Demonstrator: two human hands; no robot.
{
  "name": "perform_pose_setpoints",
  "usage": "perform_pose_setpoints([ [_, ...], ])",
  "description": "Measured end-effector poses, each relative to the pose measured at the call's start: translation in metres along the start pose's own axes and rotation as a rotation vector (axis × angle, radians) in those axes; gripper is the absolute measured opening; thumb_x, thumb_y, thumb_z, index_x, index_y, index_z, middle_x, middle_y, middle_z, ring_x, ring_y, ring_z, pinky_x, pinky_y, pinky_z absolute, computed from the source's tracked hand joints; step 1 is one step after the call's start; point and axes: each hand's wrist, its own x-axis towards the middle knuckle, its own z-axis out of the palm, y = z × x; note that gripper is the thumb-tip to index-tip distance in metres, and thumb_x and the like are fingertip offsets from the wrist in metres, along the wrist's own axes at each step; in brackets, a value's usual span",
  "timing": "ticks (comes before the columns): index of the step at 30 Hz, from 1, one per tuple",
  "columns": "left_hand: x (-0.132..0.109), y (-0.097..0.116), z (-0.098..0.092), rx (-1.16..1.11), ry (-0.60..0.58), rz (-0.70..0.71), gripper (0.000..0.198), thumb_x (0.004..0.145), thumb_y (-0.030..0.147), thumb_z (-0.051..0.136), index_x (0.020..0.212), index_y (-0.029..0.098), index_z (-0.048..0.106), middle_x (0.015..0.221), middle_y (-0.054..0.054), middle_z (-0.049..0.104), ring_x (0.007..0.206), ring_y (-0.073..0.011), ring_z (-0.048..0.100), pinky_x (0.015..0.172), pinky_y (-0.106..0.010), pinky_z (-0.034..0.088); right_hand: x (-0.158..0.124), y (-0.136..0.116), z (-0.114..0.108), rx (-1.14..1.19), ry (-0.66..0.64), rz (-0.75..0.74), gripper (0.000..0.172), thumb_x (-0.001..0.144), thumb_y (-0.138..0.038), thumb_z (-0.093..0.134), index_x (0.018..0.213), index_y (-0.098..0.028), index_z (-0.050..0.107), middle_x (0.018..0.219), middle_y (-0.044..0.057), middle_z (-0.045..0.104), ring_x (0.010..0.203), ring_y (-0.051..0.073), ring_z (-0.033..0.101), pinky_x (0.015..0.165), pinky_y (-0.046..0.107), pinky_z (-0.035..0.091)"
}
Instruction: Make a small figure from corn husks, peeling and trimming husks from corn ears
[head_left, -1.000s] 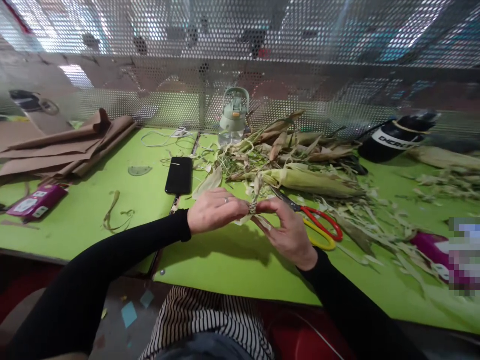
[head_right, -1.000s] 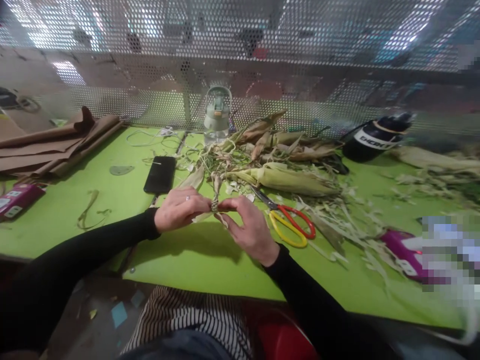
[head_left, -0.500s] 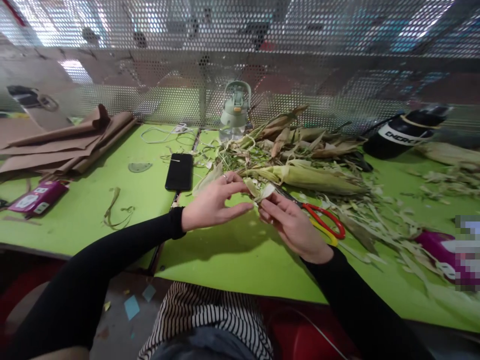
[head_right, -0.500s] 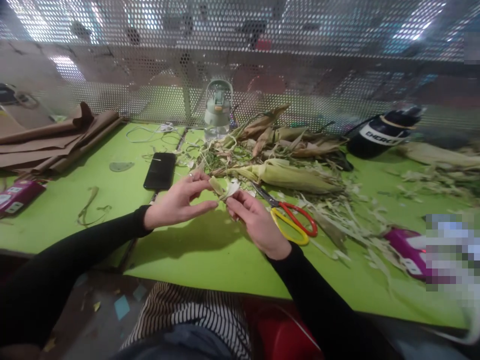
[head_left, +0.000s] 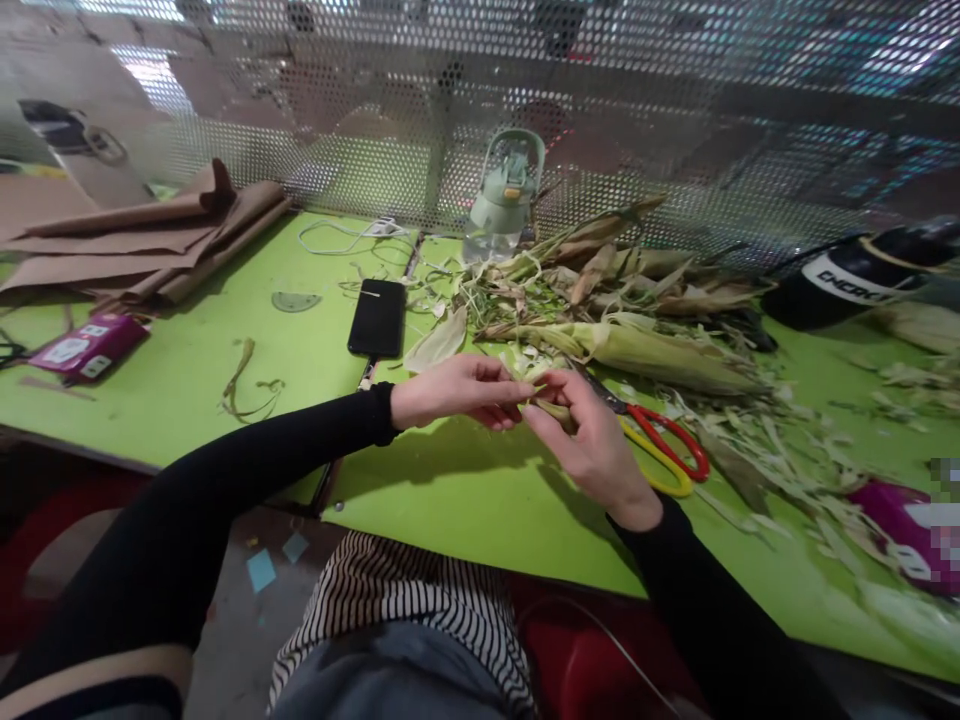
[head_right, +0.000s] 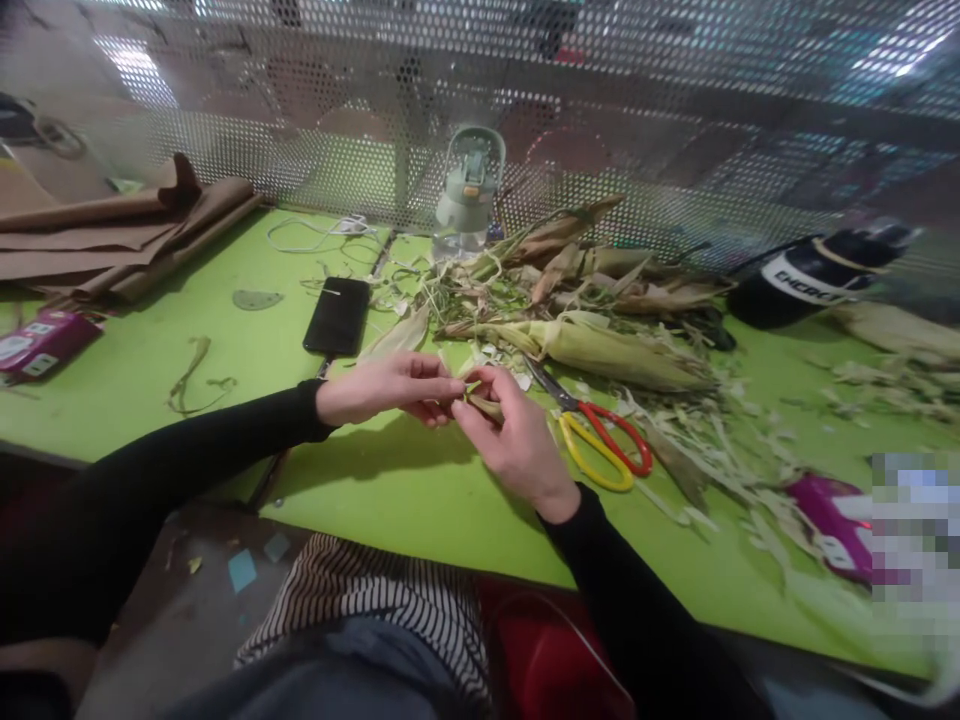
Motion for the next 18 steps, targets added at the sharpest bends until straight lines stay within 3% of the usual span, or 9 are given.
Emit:
perform_pose_setpoints([
  [2,0.000,-0.003,0.001,0.023,-0.010,-0.026,0.022,0.090,0.031,0.066,0.085,0.011,0.058,0.075,0.000,0.067,0.067,-0.0080,0.065,0.079,-0.031,0.055,0.002,-0.001,0.000,-0.051,-0.023,-0.004,0.033,0.092,-0.052,0.059,0.108,-0.023,0.057,0.082,0.002,0.064,0.068,0.016,0.060,0.059,0.029,0.045],
  [5,-0.001,-0.006,0.002,0.042,-0.086,-0.064,0.013,0.088,0.020,0.067,0.084,0.010,0.061,0.077,0.000,0.069,0.068,-0.0080,0.067,0.085,-0.034,0.055,0.005,0.001,-0.001,-0.127,0.000,0.013,0.035,0.094,-0.056,0.054,0.090,-0.022,0.061,0.068,-0.002,0.056,0.059,0.014,0.049,0.056,0.028,0.037],
  [8,0.000,-0.008,0.000,-0.023,-0.162,-0.086,0.005,0.086,0.011,0.067,0.084,0.010,0.062,0.081,-0.001,0.071,0.072,-0.0073,0.068,0.093,-0.035,0.054,0.008,0.004,-0.001,-0.076,0.024,0.027,0.041,0.093,-0.057,0.054,0.074,-0.021,0.059,0.067,-0.001,0.054,0.063,0.014,0.048,0.060,0.028,0.038],
  [14,0.004,-0.011,-0.006,-0.212,-0.185,-0.181,0.011,0.088,0.001,0.059,0.092,0.010,0.064,0.088,-0.003,0.075,0.077,-0.0063,0.070,0.094,-0.029,0.053,0.008,0.005,0.001,-0.009,0.150,0.052,0.036,0.092,-0.055,0.058,0.079,-0.022,0.064,0.067,-0.002,0.055,0.060,0.013,0.045,0.059,0.029,0.036],
  [18,0.004,-0.015,-0.002,-0.154,-0.132,-0.032,0.005,0.086,0.012,0.068,0.090,0.009,0.067,0.085,-0.003,0.073,0.074,-0.0077,0.068,0.086,-0.029,0.055,0.005,0.005,-0.001,0.049,0.165,0.044,0.035,0.094,-0.055,0.055,0.085,-0.023,0.066,0.066,-0.003,0.051,0.057,0.013,0.042,0.053,0.028,0.033],
])
